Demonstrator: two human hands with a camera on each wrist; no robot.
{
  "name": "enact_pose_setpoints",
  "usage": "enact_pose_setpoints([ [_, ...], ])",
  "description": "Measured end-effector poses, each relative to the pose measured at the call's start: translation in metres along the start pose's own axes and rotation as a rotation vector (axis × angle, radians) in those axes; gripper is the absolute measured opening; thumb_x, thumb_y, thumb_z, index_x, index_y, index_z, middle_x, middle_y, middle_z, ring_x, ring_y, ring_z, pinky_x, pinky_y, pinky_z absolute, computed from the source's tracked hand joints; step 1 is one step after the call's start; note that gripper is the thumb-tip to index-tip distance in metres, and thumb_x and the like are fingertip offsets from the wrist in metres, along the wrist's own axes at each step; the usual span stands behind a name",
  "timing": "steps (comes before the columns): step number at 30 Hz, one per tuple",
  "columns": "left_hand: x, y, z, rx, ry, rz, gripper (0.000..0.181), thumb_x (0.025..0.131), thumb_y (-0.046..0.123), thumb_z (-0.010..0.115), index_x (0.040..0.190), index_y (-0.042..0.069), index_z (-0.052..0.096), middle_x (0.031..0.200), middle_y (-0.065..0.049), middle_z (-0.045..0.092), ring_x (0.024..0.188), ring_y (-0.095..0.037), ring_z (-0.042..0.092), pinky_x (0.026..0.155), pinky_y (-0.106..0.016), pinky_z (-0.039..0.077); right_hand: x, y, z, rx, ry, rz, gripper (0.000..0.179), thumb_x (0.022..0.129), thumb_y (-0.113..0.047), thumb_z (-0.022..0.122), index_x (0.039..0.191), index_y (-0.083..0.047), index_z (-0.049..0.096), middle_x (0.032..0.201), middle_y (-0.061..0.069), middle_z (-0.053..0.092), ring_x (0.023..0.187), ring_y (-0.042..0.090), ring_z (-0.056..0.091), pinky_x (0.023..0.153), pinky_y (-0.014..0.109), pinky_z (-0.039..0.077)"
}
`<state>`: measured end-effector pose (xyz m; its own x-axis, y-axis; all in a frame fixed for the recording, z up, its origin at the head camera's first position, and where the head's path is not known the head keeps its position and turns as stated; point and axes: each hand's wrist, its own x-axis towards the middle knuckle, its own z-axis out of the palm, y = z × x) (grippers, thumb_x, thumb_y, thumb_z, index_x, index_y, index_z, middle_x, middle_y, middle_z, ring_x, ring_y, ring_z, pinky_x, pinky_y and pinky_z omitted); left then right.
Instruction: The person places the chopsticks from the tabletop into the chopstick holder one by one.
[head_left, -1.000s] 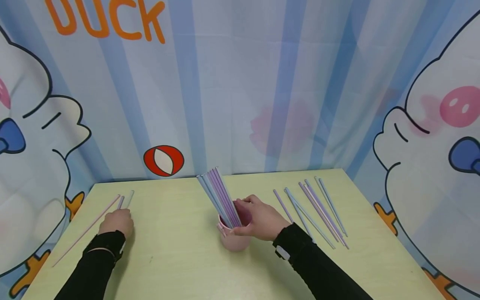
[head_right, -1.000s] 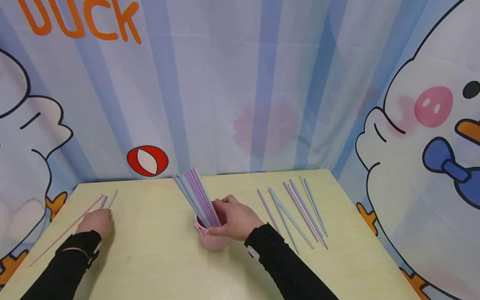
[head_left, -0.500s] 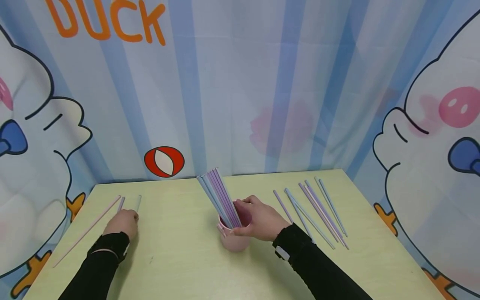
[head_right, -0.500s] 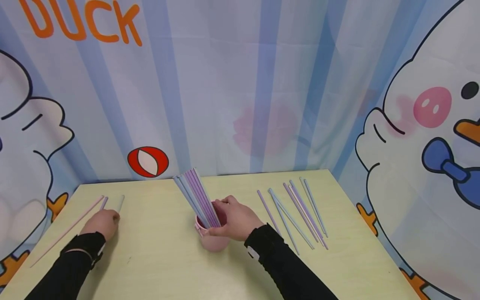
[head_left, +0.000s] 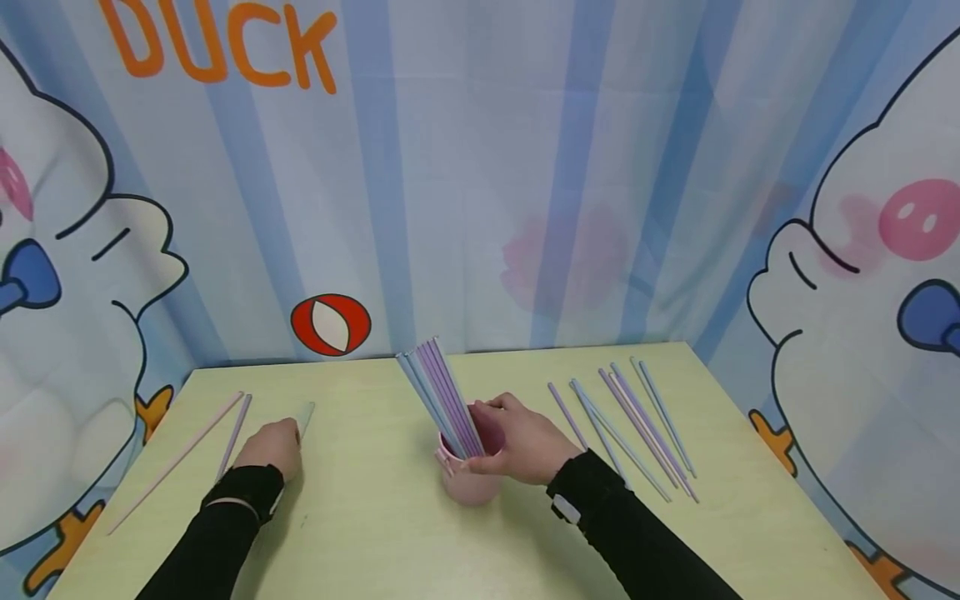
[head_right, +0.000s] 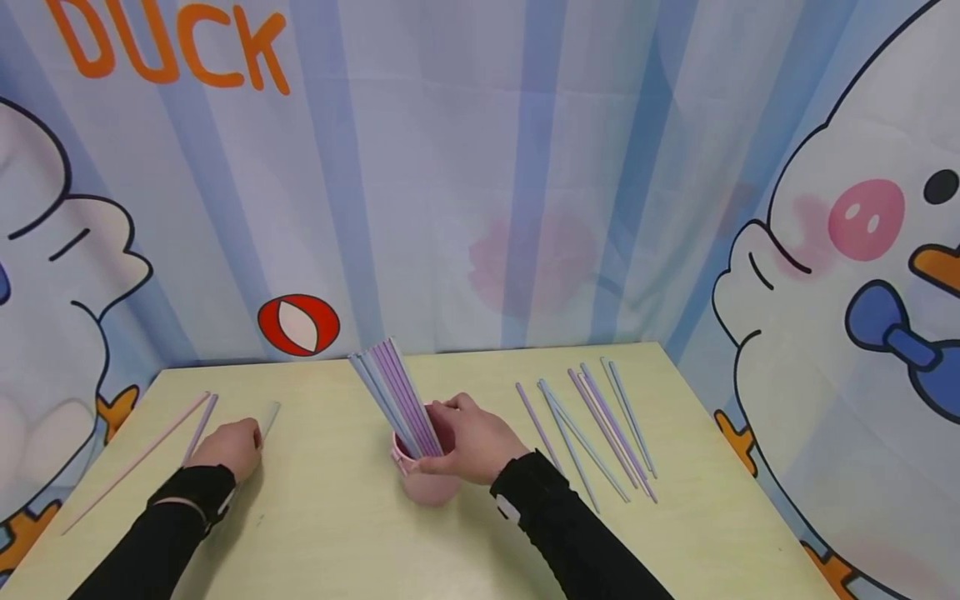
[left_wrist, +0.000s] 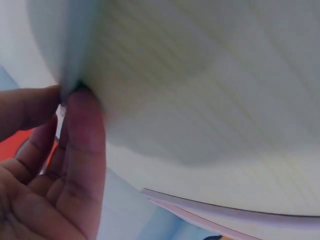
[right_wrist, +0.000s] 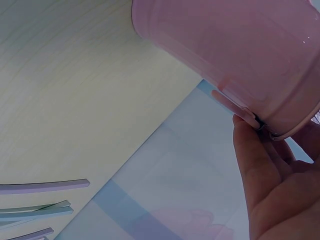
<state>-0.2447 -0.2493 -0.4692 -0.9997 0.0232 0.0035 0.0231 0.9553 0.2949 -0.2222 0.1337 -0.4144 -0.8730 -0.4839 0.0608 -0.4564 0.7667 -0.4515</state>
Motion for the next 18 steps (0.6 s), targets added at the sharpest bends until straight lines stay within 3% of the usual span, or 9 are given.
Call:
enact_pose_setpoints([
  [3,0.0,0.003,0.003,-0.023,-0.021,-0.021,0.005,0.088,-0.003,0.054,0.089,-0.004,0.05,0.074,-0.013,0.057,0.066,-0.029,0.055,0.061,-0.046,0.047,0.0,0.0,0.0,0.006,0.0,0.0,0.087,0.076,-0.059,0.075,0.145,-0.015,0.046,0.129,0.005,0.049,0.107,0.021,0.058,0.094,0.038,0.048],
  [10,0.001,0.017,-0.002,-0.148,-0.079,-0.095,0.034,0.087,0.005,0.062,0.112,-0.008,0.043,0.08,-0.014,0.059,0.067,-0.028,0.055,0.061,-0.04,0.046,-0.001,-0.002,-0.001,0.025,-0.005,0.006,0.086,0.076,-0.059,0.075,0.144,-0.014,0.048,0.13,0.005,0.049,0.108,0.021,0.058,0.095,0.038,0.048],
  [14,0.003,0.028,-0.013,-0.23,-0.051,-0.087,0.051,0.088,0.008,0.063,0.128,-0.012,0.038,0.084,-0.014,0.06,0.069,-0.026,0.056,0.061,-0.039,0.048,-0.001,-0.003,-0.002,0.014,-0.003,0.011,0.086,0.076,-0.058,0.075,0.145,-0.014,0.047,0.13,0.005,0.049,0.107,0.021,0.058,0.094,0.038,0.048],
  [18,0.003,0.036,-0.025,-0.273,0.01,-0.053,0.052,0.088,0.008,0.06,0.131,-0.013,0.04,0.082,-0.011,0.055,0.068,-0.024,0.052,0.059,-0.035,0.044,-0.001,-0.004,-0.003,0.004,-0.004,0.008,0.087,0.076,-0.057,0.075,0.145,-0.014,0.046,0.13,0.006,0.048,0.107,0.021,0.058,0.094,0.038,0.048],
])
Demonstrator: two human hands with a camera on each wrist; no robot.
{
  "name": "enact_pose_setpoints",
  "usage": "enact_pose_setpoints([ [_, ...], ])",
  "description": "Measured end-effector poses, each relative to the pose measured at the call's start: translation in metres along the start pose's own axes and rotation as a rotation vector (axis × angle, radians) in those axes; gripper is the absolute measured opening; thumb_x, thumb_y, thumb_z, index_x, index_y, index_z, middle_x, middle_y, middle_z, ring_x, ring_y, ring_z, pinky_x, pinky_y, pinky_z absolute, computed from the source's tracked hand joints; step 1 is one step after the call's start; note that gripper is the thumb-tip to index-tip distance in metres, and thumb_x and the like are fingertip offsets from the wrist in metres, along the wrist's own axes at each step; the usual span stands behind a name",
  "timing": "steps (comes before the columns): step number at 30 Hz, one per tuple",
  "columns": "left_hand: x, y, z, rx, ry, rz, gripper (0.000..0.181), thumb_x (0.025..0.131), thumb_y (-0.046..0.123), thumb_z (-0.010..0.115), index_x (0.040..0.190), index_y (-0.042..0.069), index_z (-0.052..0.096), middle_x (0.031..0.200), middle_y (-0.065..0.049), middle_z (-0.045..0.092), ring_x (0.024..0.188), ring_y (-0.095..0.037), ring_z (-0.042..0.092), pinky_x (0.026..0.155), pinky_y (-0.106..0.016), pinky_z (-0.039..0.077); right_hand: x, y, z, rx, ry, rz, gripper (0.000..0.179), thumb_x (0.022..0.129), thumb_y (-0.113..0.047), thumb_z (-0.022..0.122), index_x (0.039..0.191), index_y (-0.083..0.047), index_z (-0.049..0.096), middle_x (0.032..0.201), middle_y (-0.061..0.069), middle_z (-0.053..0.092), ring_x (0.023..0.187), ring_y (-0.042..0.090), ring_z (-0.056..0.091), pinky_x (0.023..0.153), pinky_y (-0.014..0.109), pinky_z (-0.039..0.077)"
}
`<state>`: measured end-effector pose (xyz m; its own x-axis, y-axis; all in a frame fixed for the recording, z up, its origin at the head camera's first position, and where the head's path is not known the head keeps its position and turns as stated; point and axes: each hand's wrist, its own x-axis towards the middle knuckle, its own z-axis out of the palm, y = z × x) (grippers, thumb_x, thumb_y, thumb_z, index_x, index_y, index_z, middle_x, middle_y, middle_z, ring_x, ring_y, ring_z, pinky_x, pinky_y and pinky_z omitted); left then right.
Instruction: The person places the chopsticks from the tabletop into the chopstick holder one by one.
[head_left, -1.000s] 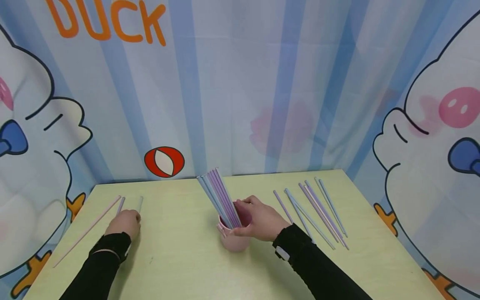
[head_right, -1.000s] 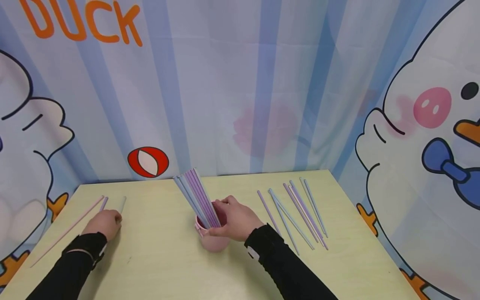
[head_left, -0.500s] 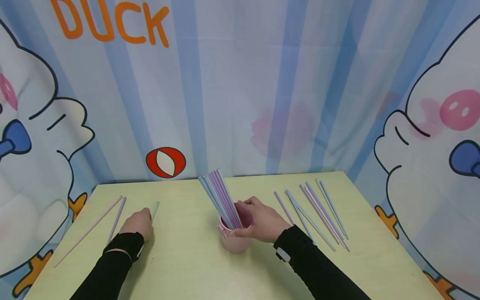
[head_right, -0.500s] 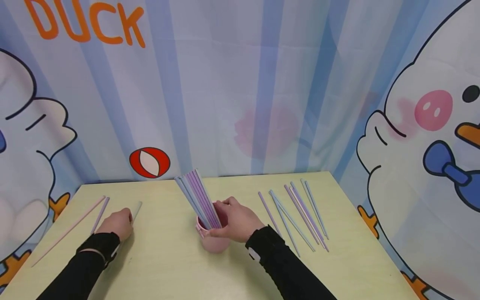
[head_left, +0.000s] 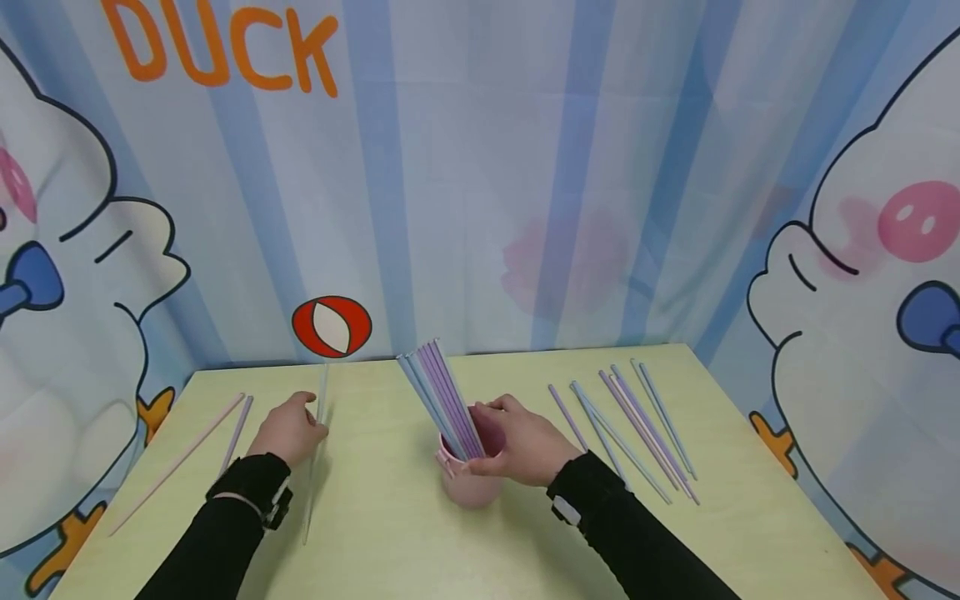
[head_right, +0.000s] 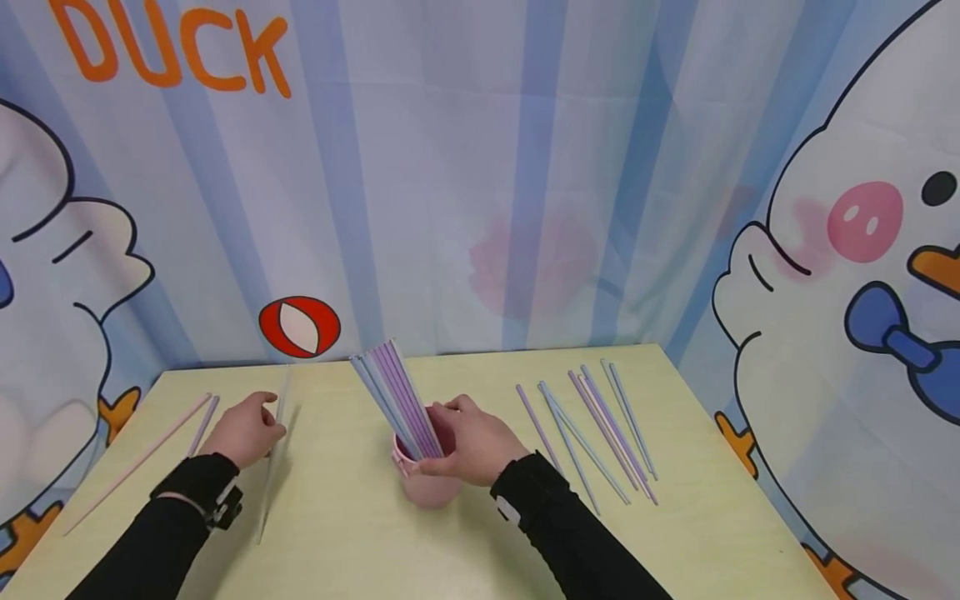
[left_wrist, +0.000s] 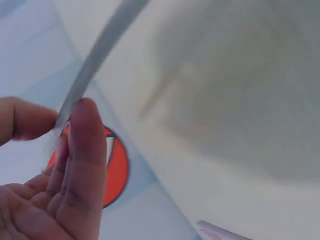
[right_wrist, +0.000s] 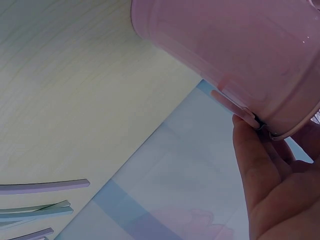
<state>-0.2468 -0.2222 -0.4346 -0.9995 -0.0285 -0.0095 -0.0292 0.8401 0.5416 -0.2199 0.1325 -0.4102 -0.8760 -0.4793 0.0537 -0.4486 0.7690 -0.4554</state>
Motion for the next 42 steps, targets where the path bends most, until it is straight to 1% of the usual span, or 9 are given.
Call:
enact_pose_setpoints([
  [3,-0.001,0.008,-0.008,-0.032,0.044,0.025,0.044,0.089,0.009,0.059,0.125,-0.011,0.046,0.081,-0.01,0.052,0.068,-0.024,0.049,0.058,-0.034,0.041,0.0,0.0,-0.001,0.002,-0.001,-0.002,0.087,0.077,-0.056,0.076,0.146,-0.014,0.046,0.13,0.006,0.048,0.108,0.021,0.058,0.095,0.038,0.048],
  [6,-0.001,0.016,-0.016,-0.088,0.073,0.03,0.038,0.091,0.01,0.058,0.121,-0.009,0.045,0.087,-0.013,0.051,0.07,-0.025,0.053,0.058,-0.033,0.044,0.0,0.0,-0.001,0.008,-0.001,0.0,0.086,0.077,-0.056,0.076,0.145,-0.014,0.046,0.13,0.006,0.048,0.108,0.021,0.058,0.095,0.038,0.048],
  [10,-0.003,0.026,-0.025,-0.209,0.084,0.03,0.038,0.094,0.011,0.055,0.124,-0.008,0.04,0.098,-0.017,0.051,0.075,-0.025,0.06,0.064,-0.034,0.055,0.0,0.0,-0.001,0.012,-0.003,0.005,0.086,0.076,-0.057,0.076,0.145,-0.014,0.047,0.13,0.006,0.049,0.107,0.021,0.058,0.094,0.038,0.048],
  [15,-0.008,0.043,-0.033,-0.338,0.117,0.075,0.038,0.098,0.016,0.048,0.127,-0.007,0.038,0.105,-0.019,0.05,0.081,-0.025,0.065,0.072,-0.036,0.058,0.001,0.001,0.0,0.011,-0.003,0.011,0.086,0.075,-0.058,0.076,0.144,-0.015,0.048,0.129,0.005,0.049,0.107,0.021,0.058,0.094,0.038,0.048],
  [21,-0.016,0.068,-0.038,-0.41,0.182,0.137,0.038,0.1,0.023,0.05,0.127,-0.001,0.041,0.106,-0.016,0.054,0.082,-0.022,0.069,0.075,-0.035,0.057,0.001,0.002,0.001,0.006,0.003,0.003,0.086,0.075,-0.059,0.075,0.144,-0.015,0.048,0.129,0.005,0.049,0.107,0.021,0.058,0.094,0.038,0.048],
  [27,-0.024,0.09,-0.04,-0.466,0.239,0.212,0.036,0.1,0.023,0.051,0.126,-0.001,0.042,0.105,-0.015,0.057,0.081,-0.024,0.07,0.076,-0.033,0.056,0.001,0.002,0.001,0.012,0.004,0.002,0.086,0.075,-0.059,0.075,0.144,-0.014,0.048,0.128,0.005,0.049,0.106,0.02,0.058,0.094,0.038,0.048],
  [31,-0.028,0.101,-0.041,-0.508,0.252,0.25,0.038,0.1,0.024,0.051,0.126,-0.001,0.042,0.108,-0.016,0.056,0.083,-0.023,0.07,0.078,-0.034,0.056,0.0,0.001,0.0,0.013,0.004,0.001,0.085,0.076,-0.057,0.076,0.144,-0.014,0.048,0.13,0.006,0.049,0.108,0.021,0.058,0.094,0.038,0.048],
  [35,-0.03,0.11,-0.042,-0.515,0.268,0.276,0.035,0.1,0.025,0.052,0.123,-0.001,0.043,0.107,-0.015,0.057,0.081,-0.023,0.069,0.079,-0.035,0.056,0.0,0.0,-0.001,0.011,0.002,0.0,0.084,0.076,-0.055,0.076,0.144,-0.014,0.048,0.13,0.006,0.049,0.107,0.021,0.058,0.094,0.038,0.048],
  [42,-0.033,0.124,-0.041,-0.575,0.291,0.334,0.03,0.1,0.019,0.054,0.119,-0.002,0.044,0.101,-0.017,0.059,0.079,-0.024,0.07,0.074,-0.029,0.056,-0.001,0.0,0.0,0.011,0.005,-0.004,0.084,0.077,-0.054,0.077,0.144,-0.014,0.048,0.129,0.005,0.049,0.106,0.021,0.058,0.093,0.037,0.049],
])
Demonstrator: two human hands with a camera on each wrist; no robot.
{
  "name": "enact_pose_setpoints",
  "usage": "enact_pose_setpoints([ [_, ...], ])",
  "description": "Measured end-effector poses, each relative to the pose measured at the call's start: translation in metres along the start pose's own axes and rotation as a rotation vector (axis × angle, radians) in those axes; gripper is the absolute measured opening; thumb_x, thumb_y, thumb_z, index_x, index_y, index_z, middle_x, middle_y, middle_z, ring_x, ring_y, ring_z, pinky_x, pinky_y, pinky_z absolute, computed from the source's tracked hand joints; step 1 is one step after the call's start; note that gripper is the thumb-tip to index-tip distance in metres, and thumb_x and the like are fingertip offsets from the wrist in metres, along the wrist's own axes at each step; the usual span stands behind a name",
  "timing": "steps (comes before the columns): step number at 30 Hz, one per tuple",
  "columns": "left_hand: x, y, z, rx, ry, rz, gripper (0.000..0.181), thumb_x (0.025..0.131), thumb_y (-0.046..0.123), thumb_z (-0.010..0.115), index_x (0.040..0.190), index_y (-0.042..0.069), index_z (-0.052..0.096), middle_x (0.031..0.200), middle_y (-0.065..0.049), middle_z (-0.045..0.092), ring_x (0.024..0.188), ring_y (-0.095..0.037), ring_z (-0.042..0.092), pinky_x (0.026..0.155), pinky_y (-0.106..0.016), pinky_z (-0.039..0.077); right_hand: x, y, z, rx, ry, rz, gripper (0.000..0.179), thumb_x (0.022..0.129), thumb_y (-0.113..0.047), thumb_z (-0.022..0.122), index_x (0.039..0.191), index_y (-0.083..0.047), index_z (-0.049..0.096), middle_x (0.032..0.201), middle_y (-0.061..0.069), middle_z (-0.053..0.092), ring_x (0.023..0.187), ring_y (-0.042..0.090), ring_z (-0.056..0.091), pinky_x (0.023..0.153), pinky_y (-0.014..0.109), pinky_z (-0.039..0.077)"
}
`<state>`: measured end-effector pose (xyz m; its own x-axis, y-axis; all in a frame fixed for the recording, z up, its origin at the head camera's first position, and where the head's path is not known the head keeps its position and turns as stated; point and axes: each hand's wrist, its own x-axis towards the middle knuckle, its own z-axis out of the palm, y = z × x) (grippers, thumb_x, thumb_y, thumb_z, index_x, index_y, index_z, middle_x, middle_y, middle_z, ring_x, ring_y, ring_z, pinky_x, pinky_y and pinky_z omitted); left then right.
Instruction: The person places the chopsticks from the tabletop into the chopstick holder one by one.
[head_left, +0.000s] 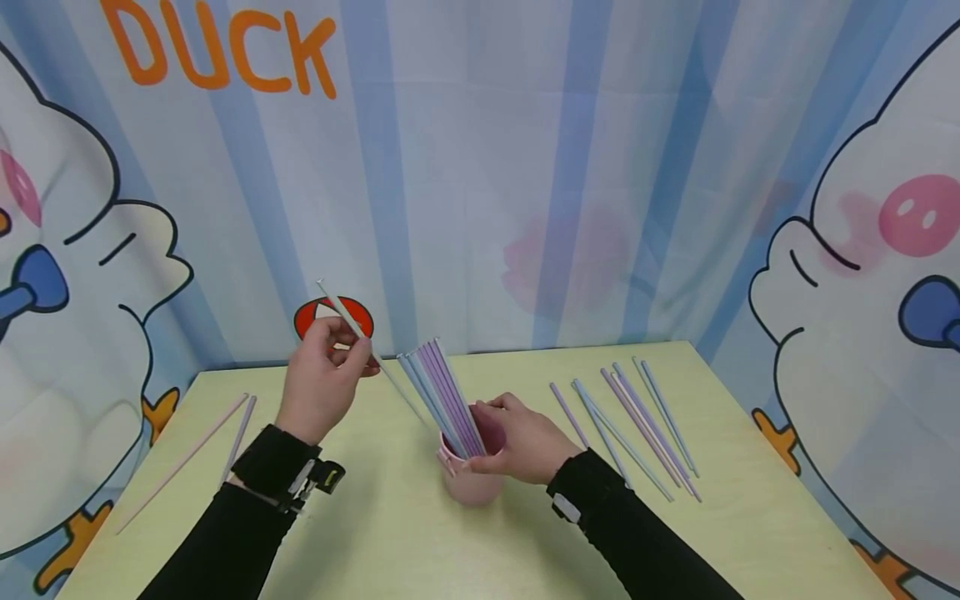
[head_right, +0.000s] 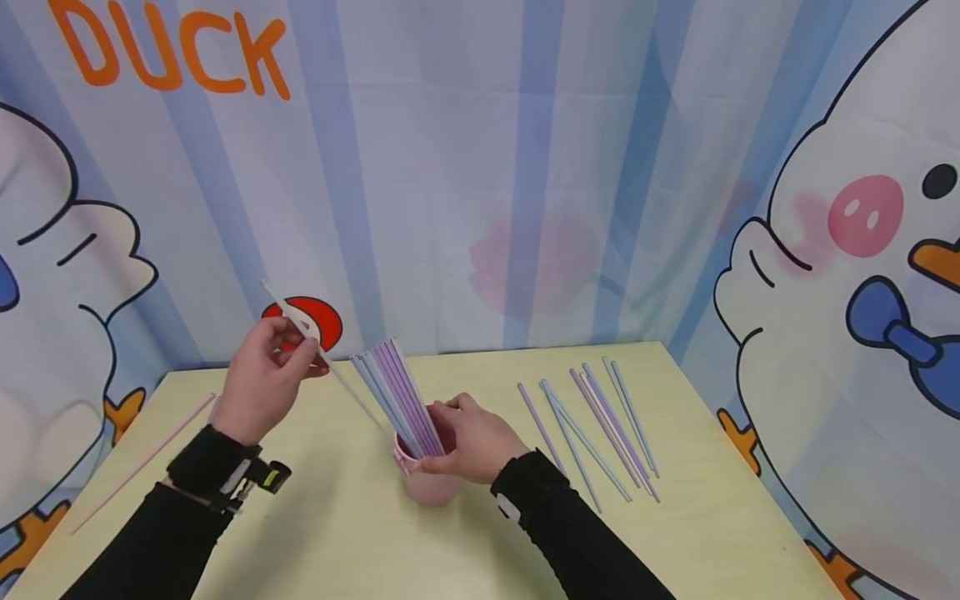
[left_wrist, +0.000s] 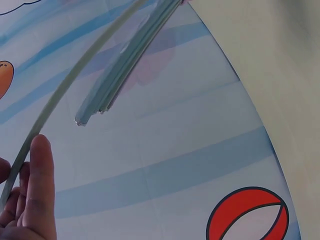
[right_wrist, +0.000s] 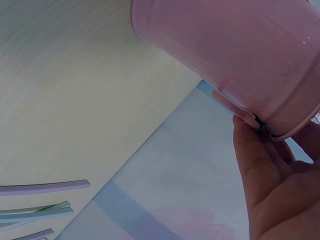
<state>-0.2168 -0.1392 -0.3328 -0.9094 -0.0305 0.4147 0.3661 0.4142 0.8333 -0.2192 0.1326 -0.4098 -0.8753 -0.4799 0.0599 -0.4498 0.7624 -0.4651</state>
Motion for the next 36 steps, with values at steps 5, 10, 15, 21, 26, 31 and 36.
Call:
enact_pose_setpoints([
  [5,-0.001,0.0,0.01,-0.021,-0.013,-0.011,0.029,0.099,0.018,0.055,0.119,-0.001,0.044,0.102,-0.017,0.059,0.079,-0.022,0.07,0.073,-0.028,0.056,0.0,0.0,0.0,0.008,0.0,0.0,0.084,0.077,-0.054,0.077,0.144,-0.013,0.048,0.129,0.006,0.049,0.107,0.021,0.058,0.094,0.038,0.049],
  [10,-0.004,-0.004,0.019,-0.022,-0.037,-0.038,0.03,0.099,0.018,0.056,0.121,0.0,0.044,0.104,-0.017,0.061,0.08,-0.022,0.07,0.075,-0.029,0.056,0.0,0.0,0.001,0.0,-0.001,0.003,0.086,0.077,-0.055,0.076,0.145,-0.013,0.047,0.13,0.005,0.049,0.108,0.021,0.058,0.094,0.038,0.048],
  [15,-0.006,-0.009,0.028,-0.009,-0.057,-0.062,0.027,0.1,0.017,0.055,0.119,0.002,0.045,0.106,-0.015,0.059,0.082,-0.022,0.07,0.075,-0.031,0.056,0.0,0.0,0.001,-0.005,-0.002,0.012,0.086,0.076,-0.055,0.077,0.145,-0.013,0.046,0.132,0.005,0.048,0.109,0.021,0.058,0.094,0.038,0.048],
  [21,-0.01,-0.018,0.038,0.038,-0.093,-0.125,0.023,0.1,0.021,0.055,0.115,0.005,0.048,0.105,-0.013,0.059,0.082,-0.02,0.069,0.077,-0.034,0.056,0.001,0.0,0.0,-0.006,-0.004,0.02,0.086,0.076,-0.055,0.077,0.145,-0.014,0.046,0.131,0.005,0.049,0.108,0.021,0.057,0.094,0.038,0.048],
  [26,-0.015,-0.025,0.044,0.084,-0.118,-0.162,0.021,0.1,0.023,0.056,0.113,0.007,0.052,0.104,-0.011,0.06,0.083,-0.019,0.068,0.077,-0.034,0.056,0.001,0.001,0.001,-0.008,-0.002,0.014,0.086,0.076,-0.055,0.077,0.145,-0.014,0.046,0.13,0.005,0.049,0.107,0.02,0.057,0.094,0.037,0.048],
  [31,-0.02,-0.032,0.049,0.145,-0.141,-0.182,0.021,0.099,0.025,0.058,0.111,0.008,0.055,0.101,-0.009,0.061,0.081,-0.018,0.067,0.074,-0.032,0.057,0.001,0.002,0.002,-0.004,-0.003,0.008,0.086,0.077,-0.055,0.076,0.146,-0.014,0.046,0.13,0.005,0.049,0.106,0.02,0.058,0.093,0.037,0.049],
  [36,-0.024,-0.037,0.054,0.187,-0.165,-0.182,0.021,0.098,0.026,0.06,0.109,0.008,0.057,0.097,-0.007,0.063,0.078,-0.017,0.063,0.065,-0.03,0.054,0.001,0.001,0.001,-0.002,-0.002,0.007,0.086,0.076,-0.055,0.077,0.146,-0.014,0.046,0.129,0.005,0.049,0.106,0.019,0.058,0.093,0.036,0.049],
])
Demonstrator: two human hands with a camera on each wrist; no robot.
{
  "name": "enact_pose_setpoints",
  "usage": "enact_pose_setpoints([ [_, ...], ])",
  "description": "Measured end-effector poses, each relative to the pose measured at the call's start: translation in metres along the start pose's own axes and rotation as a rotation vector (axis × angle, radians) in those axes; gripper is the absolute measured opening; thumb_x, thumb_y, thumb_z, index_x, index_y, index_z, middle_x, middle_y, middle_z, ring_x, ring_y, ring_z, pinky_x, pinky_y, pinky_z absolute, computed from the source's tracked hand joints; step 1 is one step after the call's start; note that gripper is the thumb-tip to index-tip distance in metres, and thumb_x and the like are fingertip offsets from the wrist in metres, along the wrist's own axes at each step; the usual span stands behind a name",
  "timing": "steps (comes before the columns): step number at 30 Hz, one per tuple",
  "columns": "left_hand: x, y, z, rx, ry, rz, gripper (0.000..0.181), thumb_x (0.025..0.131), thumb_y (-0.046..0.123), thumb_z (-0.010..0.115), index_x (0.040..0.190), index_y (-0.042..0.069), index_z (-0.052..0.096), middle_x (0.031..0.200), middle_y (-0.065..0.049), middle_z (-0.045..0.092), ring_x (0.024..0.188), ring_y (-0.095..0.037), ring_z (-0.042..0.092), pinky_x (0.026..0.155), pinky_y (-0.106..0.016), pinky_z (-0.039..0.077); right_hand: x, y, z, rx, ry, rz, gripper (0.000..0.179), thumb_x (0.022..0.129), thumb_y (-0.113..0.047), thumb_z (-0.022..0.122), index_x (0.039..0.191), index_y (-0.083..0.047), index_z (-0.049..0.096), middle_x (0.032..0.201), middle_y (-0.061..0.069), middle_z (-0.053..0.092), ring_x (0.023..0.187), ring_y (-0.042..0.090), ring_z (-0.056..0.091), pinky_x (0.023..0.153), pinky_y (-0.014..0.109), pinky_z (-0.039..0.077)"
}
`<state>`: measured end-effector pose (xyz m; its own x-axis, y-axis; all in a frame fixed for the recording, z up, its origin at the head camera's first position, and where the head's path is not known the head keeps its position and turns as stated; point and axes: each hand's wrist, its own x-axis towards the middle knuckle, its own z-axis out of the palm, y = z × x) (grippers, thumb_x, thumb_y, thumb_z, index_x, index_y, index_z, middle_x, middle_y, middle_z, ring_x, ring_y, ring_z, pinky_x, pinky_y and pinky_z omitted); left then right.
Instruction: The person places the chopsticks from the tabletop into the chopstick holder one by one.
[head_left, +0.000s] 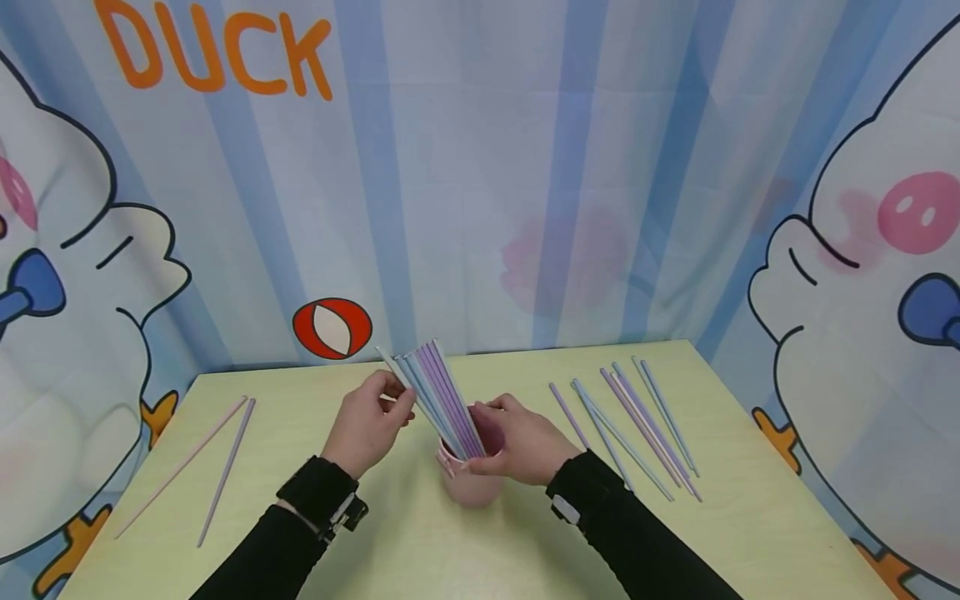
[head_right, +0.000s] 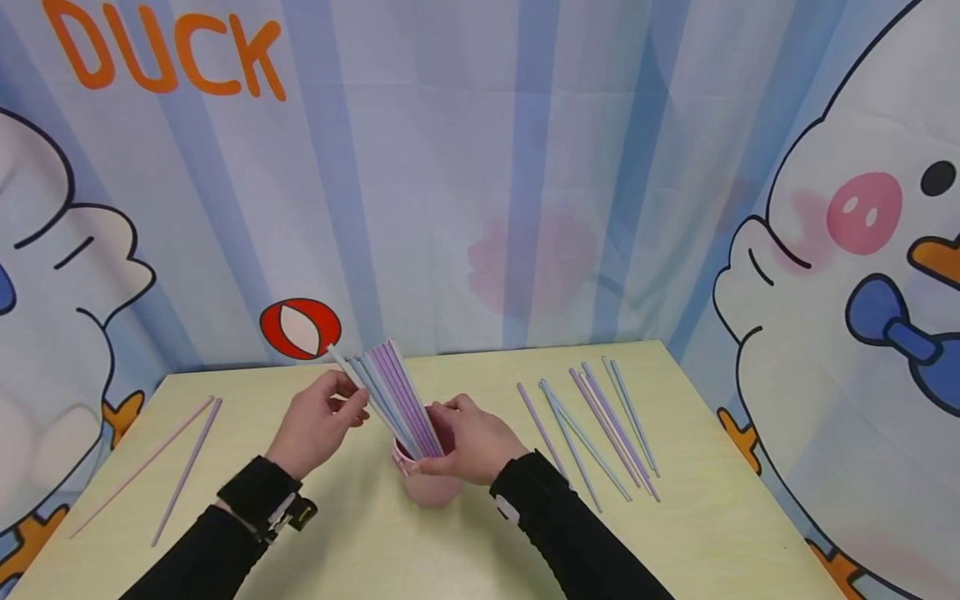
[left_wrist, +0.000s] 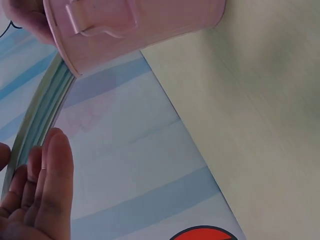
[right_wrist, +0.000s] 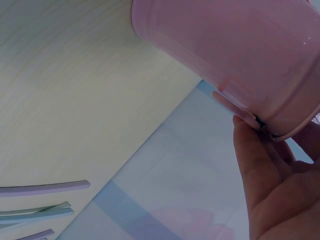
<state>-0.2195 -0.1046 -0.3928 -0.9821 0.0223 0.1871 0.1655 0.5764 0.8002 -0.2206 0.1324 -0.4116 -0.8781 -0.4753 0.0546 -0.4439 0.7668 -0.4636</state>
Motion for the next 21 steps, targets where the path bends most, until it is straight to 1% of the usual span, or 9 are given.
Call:
enact_pose_setpoints([
  [3,-0.001,-0.002,0.003,0.007,-0.018,-0.004,0.02,0.098,0.026,0.06,0.108,0.009,0.058,0.096,-0.006,0.063,0.077,-0.018,0.062,0.063,-0.029,0.052,0.0,0.0,0.0,-0.004,0.002,-0.002,0.087,0.076,-0.055,0.077,0.146,-0.013,0.046,0.129,0.005,0.049,0.106,0.019,0.058,0.093,0.036,0.049],
  [8,-0.002,-0.004,0.007,0.014,-0.045,-0.015,0.019,0.097,0.027,0.06,0.107,0.011,0.058,0.096,-0.005,0.063,0.079,-0.017,0.062,0.064,-0.029,0.053,0.0,0.0,0.0,-0.011,0.005,-0.016,0.087,0.077,-0.055,0.076,0.146,-0.012,0.045,0.129,0.005,0.049,0.106,0.019,0.058,0.093,0.037,0.049],
  [13,-0.003,-0.005,0.01,0.02,-0.066,-0.012,0.018,0.097,0.026,0.061,0.107,0.011,0.059,0.096,-0.004,0.063,0.08,-0.017,0.061,0.067,-0.03,0.053,-0.001,0.001,0.0,-0.014,0.01,-0.028,0.087,0.077,-0.055,0.076,0.146,-0.012,0.045,0.128,0.006,0.049,0.106,0.02,0.058,0.092,0.037,0.049],
  [21,-0.004,-0.008,0.012,0.052,-0.085,0.003,0.019,0.097,0.027,0.06,0.107,0.011,0.06,0.094,-0.003,0.063,0.081,-0.017,0.06,0.067,-0.03,0.052,-0.001,0.002,0.0,-0.019,0.018,-0.034,0.085,0.078,-0.055,0.076,0.145,-0.012,0.046,0.127,0.006,0.049,0.105,0.02,0.058,0.091,0.037,0.05],
])
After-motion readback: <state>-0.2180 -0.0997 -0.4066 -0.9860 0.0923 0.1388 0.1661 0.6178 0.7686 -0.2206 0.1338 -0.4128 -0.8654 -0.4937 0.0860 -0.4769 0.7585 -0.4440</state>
